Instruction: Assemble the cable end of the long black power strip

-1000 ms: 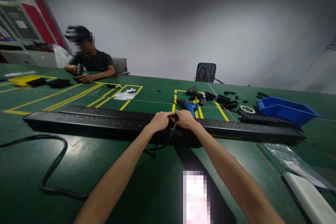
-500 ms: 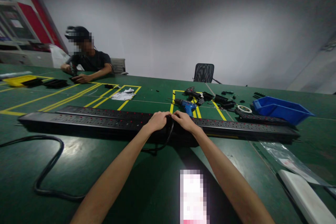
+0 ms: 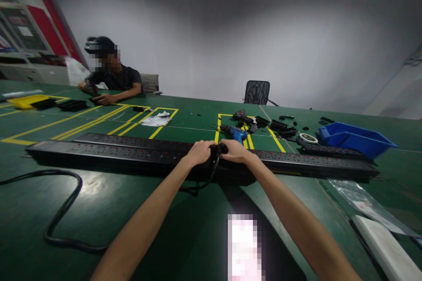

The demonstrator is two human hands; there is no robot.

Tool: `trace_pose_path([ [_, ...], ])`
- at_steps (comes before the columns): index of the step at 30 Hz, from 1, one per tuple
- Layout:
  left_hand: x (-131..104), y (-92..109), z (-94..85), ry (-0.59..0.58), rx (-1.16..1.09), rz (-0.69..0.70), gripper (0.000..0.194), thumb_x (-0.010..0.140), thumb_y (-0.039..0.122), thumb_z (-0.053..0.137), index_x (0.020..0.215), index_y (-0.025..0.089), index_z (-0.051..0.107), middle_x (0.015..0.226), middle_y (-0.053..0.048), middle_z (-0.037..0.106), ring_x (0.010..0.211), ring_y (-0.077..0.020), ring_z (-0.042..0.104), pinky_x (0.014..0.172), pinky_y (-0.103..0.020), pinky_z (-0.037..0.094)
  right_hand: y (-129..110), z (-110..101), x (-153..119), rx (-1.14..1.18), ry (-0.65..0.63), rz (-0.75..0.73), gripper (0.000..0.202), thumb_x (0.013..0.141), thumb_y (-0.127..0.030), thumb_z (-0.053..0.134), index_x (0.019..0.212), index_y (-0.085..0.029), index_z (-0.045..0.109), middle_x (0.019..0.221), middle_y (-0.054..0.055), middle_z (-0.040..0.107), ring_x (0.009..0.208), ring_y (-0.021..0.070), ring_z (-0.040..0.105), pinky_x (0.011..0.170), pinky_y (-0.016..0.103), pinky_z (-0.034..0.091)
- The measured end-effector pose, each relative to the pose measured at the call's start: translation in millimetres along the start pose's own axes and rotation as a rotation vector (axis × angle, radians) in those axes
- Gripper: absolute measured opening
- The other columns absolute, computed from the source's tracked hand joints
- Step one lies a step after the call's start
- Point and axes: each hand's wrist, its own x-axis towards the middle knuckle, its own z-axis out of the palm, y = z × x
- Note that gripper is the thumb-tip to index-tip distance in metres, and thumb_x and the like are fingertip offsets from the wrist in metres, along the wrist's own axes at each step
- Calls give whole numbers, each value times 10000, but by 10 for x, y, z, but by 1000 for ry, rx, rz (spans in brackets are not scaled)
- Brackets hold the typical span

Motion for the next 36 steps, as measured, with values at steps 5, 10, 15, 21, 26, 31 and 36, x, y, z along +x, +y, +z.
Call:
trace_pose_path([
  [5, 3, -6, 8, -8, 7, -11, 434, 879, 140, 404, 1232, 257, 627, 1181, -65, 696, 1067, -243, 640, 951, -341, 460, -142, 9, 140, -277, -31, 41, 443, 896, -562, 518, 1074, -165, 595, 1021, 150, 690, 913, 267, 648, 740, 291, 413],
  [10, 15, -11, 13, -22, 7, 0, 403, 881, 140, 404, 1182, 264, 642, 1151, -56, 705, 1046, -244, 639, 930, -330, 456, -189, 59, 225, -420, -44, 58, 361, 893, -478, 528, 1043, -158, 601, 992, 160, 700, 869, 288, 665, 719, 310, 421],
  [15, 14, -17, 21, -25, 17, 1, 408, 902, 144, 383, 1206, 250, 633, 1152, -69, 702, 1040, -246, 639, 923, -329, 452, -168, 73, 245, -422, -44, 75, 329, 905, -424, 506, 1074, -162, 609, 1013, 152, 700, 904, 287, 663, 730, 304, 424],
  [21, 20, -39, 36, -11, 2, -13, 422, 904, 160, 395, 1250, 250, 618, 1192, -72, 688, 1060, -246, 631, 937, -325, 441, -108, 99, 253, -348, -10, 105, 353, 950, -465, 423, 1053, -184, 611, 995, 134, 703, 912, 272, 661, 709, 283, 404],
  [26, 7, -42, 30, 6, -56, 24, 397, 885, 128, 397, 1164, 256, 649, 1112, -46, 712, 998, -218, 646, 890, -301, 461, -141, 101, 186, -356, 12, 100, 349, 936, -466, 468, 1097, -179, 585, 999, 133, 703, 914, 272, 653, 695, 279, 378],
  [31, -17, -20, 12, 40, -86, 29, 407, 866, 98, 400, 1136, 255, 662, 1055, -41, 725, 985, -217, 653, 886, -306, 472, -196, 73, 113, -353, 94, 52, 306, 937, -414, 470, 1064, -158, 579, 983, 133, 693, 912, 252, 629, 689, 277, 354],
  [36, -29, 14, -19, 29, -110, 16, 435, 869, 101, 409, 1174, 284, 659, 1118, -16, 718, 1047, -209, 645, 947, -315, 464, -122, 75, -25, -247, 224, 112, 328, 951, -461, 466, 1049, -164, 564, 943, 114, 678, 857, 224, 617, 685, 274, 353],
])
